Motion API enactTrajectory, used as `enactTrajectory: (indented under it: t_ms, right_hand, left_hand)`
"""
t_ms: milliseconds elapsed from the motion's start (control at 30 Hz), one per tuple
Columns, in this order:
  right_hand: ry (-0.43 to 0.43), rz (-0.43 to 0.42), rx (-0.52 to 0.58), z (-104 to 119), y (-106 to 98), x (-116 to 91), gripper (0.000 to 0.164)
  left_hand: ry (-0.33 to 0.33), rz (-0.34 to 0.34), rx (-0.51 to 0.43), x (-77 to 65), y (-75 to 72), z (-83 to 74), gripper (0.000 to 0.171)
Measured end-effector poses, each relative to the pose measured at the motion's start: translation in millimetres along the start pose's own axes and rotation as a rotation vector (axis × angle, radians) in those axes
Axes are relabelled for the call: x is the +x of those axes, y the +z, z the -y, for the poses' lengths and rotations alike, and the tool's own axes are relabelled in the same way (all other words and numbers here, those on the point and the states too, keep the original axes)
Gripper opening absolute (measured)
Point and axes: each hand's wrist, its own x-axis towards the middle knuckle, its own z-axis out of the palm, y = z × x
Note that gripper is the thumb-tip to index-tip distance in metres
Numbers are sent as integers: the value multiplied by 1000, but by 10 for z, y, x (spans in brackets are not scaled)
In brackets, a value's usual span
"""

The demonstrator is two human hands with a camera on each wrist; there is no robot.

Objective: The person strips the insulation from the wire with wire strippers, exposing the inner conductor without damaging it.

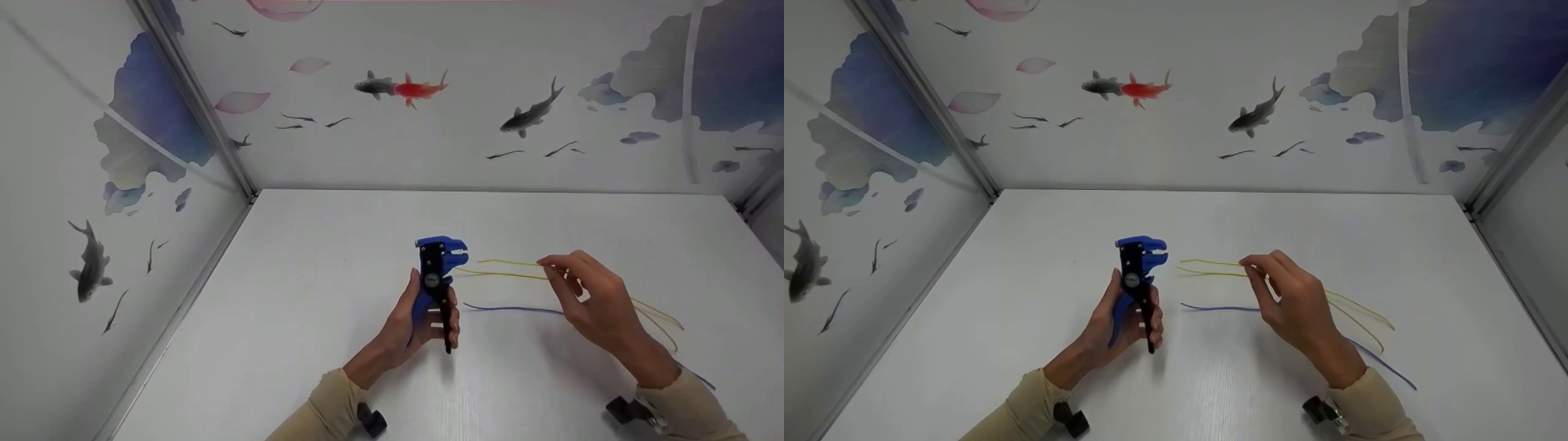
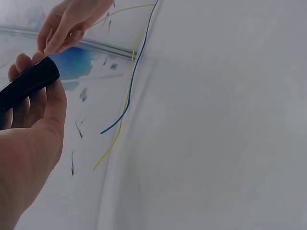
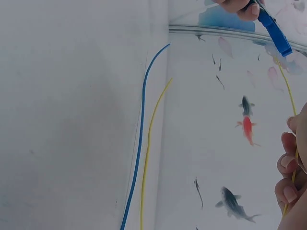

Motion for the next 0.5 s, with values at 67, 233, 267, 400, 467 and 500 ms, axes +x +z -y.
enactTrajectory:
  t_ms: [67, 233, 267, 400, 467, 500]
  right_hand:
    - [-8, -7, 13, 13, -12, 15, 36]
    - [-11, -21, 29, 43, -27, 32, 36]
    - [-9, -21, 29, 49, -27, 33, 36]
    - [-22, -26, 43, 63, -19, 34, 38]
    - [-34, -28, 53, 68, -14, 38, 39]
    - [-39, -26, 58, 72, -14, 40, 39]
  left_hand:
    - [7, 8, 12, 1, 4, 3, 75]
    - [23, 20, 48, 6, 20, 7, 74]
    - [26, 22, 57, 7, 25, 8, 73]
    - [33, 26, 103, 6, 37, 19, 73]
    - [34, 31, 123, 5, 44, 25, 73]
    - [34, 33, 131, 6, 47, 30, 74]
